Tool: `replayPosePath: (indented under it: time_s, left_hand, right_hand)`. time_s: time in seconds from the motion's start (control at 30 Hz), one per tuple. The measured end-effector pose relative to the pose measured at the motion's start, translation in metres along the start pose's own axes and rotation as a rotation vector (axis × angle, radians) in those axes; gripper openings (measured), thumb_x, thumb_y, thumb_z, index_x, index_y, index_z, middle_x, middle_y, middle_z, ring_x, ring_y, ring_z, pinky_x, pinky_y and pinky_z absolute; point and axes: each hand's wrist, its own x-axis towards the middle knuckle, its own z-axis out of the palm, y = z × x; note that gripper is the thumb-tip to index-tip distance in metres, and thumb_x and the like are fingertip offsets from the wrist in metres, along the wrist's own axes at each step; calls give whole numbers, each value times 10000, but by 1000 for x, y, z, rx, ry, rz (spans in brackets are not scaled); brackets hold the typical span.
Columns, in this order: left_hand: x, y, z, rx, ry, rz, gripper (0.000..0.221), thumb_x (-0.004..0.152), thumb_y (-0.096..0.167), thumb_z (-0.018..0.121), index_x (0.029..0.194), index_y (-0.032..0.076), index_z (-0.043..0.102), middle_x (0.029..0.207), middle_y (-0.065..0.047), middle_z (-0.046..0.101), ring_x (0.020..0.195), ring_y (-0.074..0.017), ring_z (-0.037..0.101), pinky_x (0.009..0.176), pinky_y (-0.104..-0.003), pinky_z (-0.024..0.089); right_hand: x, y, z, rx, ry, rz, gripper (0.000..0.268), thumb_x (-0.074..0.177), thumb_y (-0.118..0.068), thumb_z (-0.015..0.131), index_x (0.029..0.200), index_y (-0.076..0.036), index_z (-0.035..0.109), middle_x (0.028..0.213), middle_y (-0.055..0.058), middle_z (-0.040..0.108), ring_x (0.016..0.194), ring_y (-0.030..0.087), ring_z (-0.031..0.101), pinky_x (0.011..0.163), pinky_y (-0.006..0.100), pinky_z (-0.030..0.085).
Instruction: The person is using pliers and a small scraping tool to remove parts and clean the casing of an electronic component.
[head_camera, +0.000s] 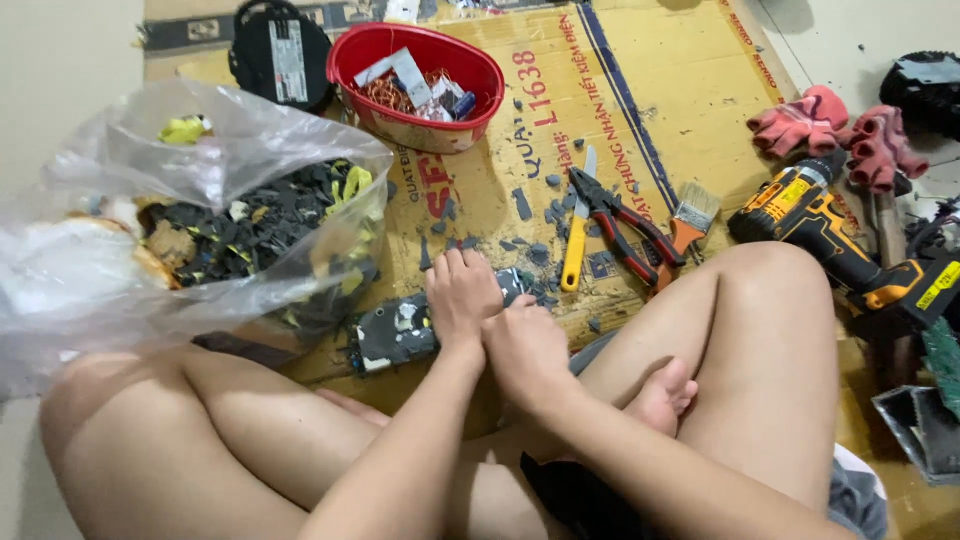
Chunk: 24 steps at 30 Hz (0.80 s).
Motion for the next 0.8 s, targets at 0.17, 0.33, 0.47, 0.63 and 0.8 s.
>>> replayPosePath:
  time_s: [0.17, 0.33, 0.47, 0.63, 0.8]
  left_hand:
    - [4, 2, -26, -123, -82, -37, 231, 986, 235, 478, 864, 104, 624, 819, -68, 603, 830, -271, 608, 719, -404, 463]
    - [12, 1, -38, -202, -326, -117, 393, 1059, 299, 322, 947, 130, 658, 897, -65, 647, 907, -226, 619, 797, -363, 455]
    - [15, -7, -82, -402, -421, -50, 604, 860, 603, 549, 1004, 29, 668, 1076, -161, 606, 1060, -357, 581, 915, -473, 435]
    - [28, -15, -121, -279, -702, 191, 1110, 444, 828, 754, 1205, 27, 650, 1270, -163, 532, 1246, -332, 511, 1044, -454, 397]
    - [19, -26, -91, -239, -609, 271, 1044, 373, 554, 951, 1200, 61, 545, 1196, -154, 508, 1202, -357, 523, 960, -435, 423]
  right_hand:
    - [28, 76, -48, 470, -476, -23, 226, 853, -70, 564, 813, -2, 776, 657, 193, 697, 693, 404, 753, 556, 524, 591]
    - [36, 129, -16, 582, -641, 351, 434, 873, -510, 526, 1118, -219, 733, 898, 176, 740, 921, 424, 738, 794, 545, 553]
    - [43, 152, 10, 496, -412, 189, 350, 878, -320, 649, 1122, -95, 758, 1080, 250, 634, 1074, 463, 638, 918, 562, 502]
    - [74, 174, 70, 334, -441, 238, 595, 681, -260, 723, 1181, 55, 657, 1232, 314, 526, 1167, 513, 535, 917, 557, 408]
    - [92, 176, 81, 315, -654, 267, 582, 667, -253, 749, 1146, 78, 735, 1314, 291, 422, 1220, 522, 434, 880, 576, 449]
